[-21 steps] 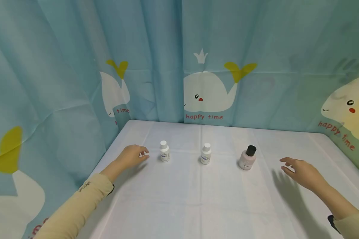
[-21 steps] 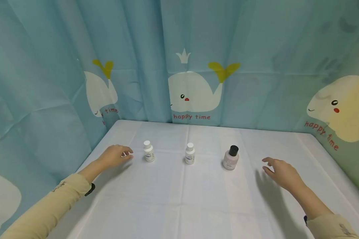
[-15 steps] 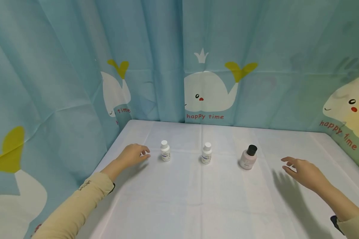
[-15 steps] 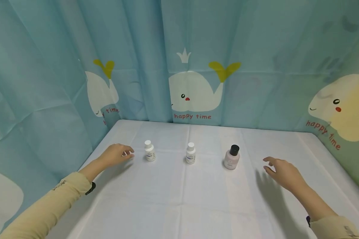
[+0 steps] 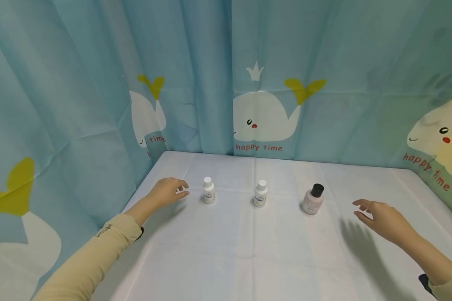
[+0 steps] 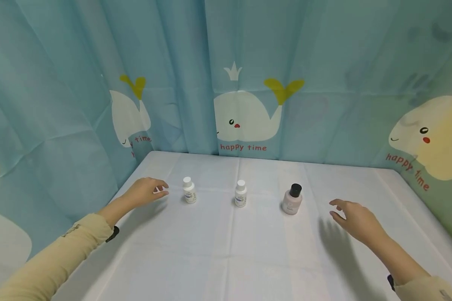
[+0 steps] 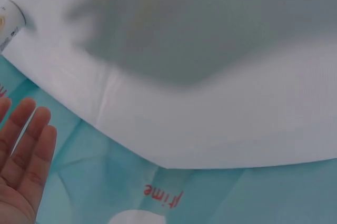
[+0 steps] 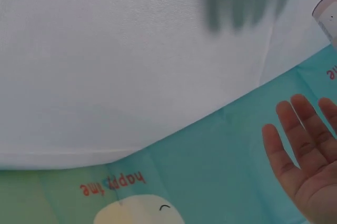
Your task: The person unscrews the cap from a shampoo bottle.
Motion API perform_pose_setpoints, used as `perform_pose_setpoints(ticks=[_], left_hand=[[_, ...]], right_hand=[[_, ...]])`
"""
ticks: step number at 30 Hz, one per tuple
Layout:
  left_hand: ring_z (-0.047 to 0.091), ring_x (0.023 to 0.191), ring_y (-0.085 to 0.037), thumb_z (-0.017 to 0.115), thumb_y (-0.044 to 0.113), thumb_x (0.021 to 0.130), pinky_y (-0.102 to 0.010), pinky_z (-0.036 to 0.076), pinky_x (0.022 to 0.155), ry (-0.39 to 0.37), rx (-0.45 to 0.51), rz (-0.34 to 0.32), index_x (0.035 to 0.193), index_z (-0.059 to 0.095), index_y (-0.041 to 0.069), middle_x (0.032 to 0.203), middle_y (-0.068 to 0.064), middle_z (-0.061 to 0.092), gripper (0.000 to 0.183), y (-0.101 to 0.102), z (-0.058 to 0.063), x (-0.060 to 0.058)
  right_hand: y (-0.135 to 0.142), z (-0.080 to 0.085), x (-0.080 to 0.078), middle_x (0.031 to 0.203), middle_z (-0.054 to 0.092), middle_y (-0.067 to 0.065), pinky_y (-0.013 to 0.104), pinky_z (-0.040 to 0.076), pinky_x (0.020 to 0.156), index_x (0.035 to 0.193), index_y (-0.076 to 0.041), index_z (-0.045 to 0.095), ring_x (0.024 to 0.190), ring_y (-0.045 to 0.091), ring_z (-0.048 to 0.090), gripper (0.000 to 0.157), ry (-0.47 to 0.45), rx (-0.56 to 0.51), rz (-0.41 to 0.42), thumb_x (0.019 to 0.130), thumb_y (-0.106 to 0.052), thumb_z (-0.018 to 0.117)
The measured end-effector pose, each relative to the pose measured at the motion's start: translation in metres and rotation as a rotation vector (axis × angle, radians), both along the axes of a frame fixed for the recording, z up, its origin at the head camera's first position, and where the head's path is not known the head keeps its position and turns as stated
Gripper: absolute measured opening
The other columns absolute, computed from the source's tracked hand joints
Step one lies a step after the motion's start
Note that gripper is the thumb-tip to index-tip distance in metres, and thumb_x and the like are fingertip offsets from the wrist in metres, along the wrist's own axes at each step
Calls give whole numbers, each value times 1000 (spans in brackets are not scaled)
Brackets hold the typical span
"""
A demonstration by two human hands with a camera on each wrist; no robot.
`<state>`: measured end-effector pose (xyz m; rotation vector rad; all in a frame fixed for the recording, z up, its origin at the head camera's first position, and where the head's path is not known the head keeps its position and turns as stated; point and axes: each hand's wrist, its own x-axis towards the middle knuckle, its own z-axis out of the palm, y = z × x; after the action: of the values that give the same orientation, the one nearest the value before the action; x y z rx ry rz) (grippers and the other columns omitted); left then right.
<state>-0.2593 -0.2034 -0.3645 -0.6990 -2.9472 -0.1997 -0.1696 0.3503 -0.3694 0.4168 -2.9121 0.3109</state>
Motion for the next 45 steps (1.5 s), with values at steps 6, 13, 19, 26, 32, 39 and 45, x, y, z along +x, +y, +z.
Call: perform_pose_setpoints(ticks=[6, 13, 19, 26, 32, 39, 45], left_hand=[[65, 76, -23, 67, 23, 87, -37, 53, 68, -22, 54, 24, 103, 69, 4, 87, -8, 70, 25, -2, 2, 3], [66, 80, -24, 67, 24, 88, -37, 54, 70, 0, 105, -13, 104, 69, 5, 90, -9, 71, 26, 5, 6, 4], [67, 82, -27, 67, 24, 87, -39, 54, 71, 40, 119, -29, 105, 69, 5, 91, -10, 71, 26, 12, 16, 5], [68, 87, -26, 65, 27, 89, -41, 55, 76, 32, 168, -8, 112, 67, 6, 98, -12, 72, 32, 18, 24, 8], [68, 87, -27, 66, 27, 88, -41, 55, 78, 41, 234, -11, 114, 66, 5, 99, -12, 72, 33, 21, 23, 13], [68, 87, -27, 66, 26, 88, -40, 55, 78, 44, 293, -2, 114, 66, 6, 101, -13, 71, 33, 23, 27, 15], [67, 94, -27, 69, 29, 86, -41, 55, 81, 43, 339, 0, 117, 65, 8, 108, -11, 70, 37, 25, 24, 18]], right_hand=[[-10, 5, 5, 88, 67, 24, 41, 49, 53, 105, 6, 63, 66, 28, 63, 30, -37, 2, -31, 85, -15, 66], [-26, 12, 7, 88, 69, 21, 43, 51, 56, 105, 4, 64, 72, 31, 64, 30, -43, 10, -28, 85, -17, 67], [-36, 17, 12, 89, 69, 22, 40, 50, 53, 105, 5, 64, 67, 26, 64, 30, -38, -5, -12, 85, -17, 66], [-51, 20, 19, 93, 70, 18, 44, 52, 58, 107, 2, 65, 83, 36, 67, 29, 12, -43, -5, 85, -17, 67], [-64, 22, 21, 92, 70, 14, 43, 53, 62, 106, 1, 65, 84, 34, 66, 28, -6, -90, 24, 84, -16, 68], [-79, 22, 21, 96, 70, 15, 40, 53, 63, 107, 2, 65, 85, 32, 66, 29, -32, -149, 41, 84, -17, 68], [-91, 18, 25, 101, 70, 13, 42, 55, 69, 108, 2, 65, 86, 28, 66, 30, -51, -203, 81, 84, -15, 69]])
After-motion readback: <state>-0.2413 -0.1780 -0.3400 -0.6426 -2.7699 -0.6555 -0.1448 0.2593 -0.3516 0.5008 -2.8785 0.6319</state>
